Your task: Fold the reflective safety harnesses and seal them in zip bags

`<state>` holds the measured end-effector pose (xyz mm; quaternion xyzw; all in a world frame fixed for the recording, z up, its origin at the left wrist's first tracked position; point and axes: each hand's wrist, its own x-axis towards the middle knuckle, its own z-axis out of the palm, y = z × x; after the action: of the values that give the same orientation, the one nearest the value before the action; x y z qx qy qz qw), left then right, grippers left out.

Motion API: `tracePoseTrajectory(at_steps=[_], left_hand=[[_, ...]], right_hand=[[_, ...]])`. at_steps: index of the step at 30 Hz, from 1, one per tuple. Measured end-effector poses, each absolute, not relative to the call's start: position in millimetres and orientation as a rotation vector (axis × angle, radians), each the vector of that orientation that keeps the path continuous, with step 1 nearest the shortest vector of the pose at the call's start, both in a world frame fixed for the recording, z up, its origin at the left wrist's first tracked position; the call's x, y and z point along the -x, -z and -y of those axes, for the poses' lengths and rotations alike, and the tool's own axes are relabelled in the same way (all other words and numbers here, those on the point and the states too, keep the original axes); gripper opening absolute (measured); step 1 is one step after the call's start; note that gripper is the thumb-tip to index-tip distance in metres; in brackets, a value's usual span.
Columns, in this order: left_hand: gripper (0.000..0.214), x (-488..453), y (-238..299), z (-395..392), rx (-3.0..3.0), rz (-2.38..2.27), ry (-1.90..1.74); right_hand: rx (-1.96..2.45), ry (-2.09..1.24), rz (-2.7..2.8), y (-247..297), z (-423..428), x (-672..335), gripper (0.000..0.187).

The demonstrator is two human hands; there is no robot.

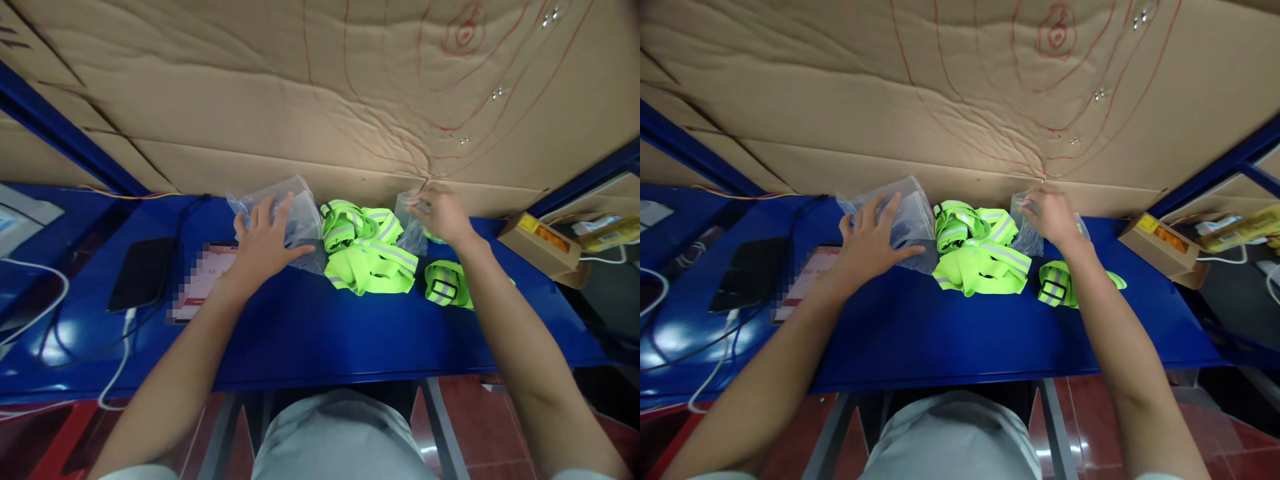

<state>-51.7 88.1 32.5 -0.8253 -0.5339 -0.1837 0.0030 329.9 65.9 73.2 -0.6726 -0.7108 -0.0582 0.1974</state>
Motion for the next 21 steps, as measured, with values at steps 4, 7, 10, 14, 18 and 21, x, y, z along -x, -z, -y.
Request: tracePoseTrajectory(at_steps=[4,7,10,14,18,21], left_hand=[[0.101,53,-32,-84,2.584,1.604,0.667],[0.093,52,-37,-80,2.569,1.596,0.712],[0.082,53,-44,-80,2.546,1.662,0.684],[0.087,58,-40,-93,2.554,1.644,0.605],[0.105,61,-14,-111,2.81,1.608,0.379],[0.096,59,4,-114,2.877,1.649,0.346]], right_hand=[[1.792,0.357,1.816,-98,-45,-333,0.027],[1.759,0.535,1.58,-114,-35,-335,0.027],[1.722,0.555,1.304,-126,-34,-335,0.038],[1.646,0.041,1.19,-128,-45,-315,0.045],[1.561,-0.264,1.314,-119,-67,-263,0.051],[1.531,-0.134,1.57,-115,-88,-214,0.051]])
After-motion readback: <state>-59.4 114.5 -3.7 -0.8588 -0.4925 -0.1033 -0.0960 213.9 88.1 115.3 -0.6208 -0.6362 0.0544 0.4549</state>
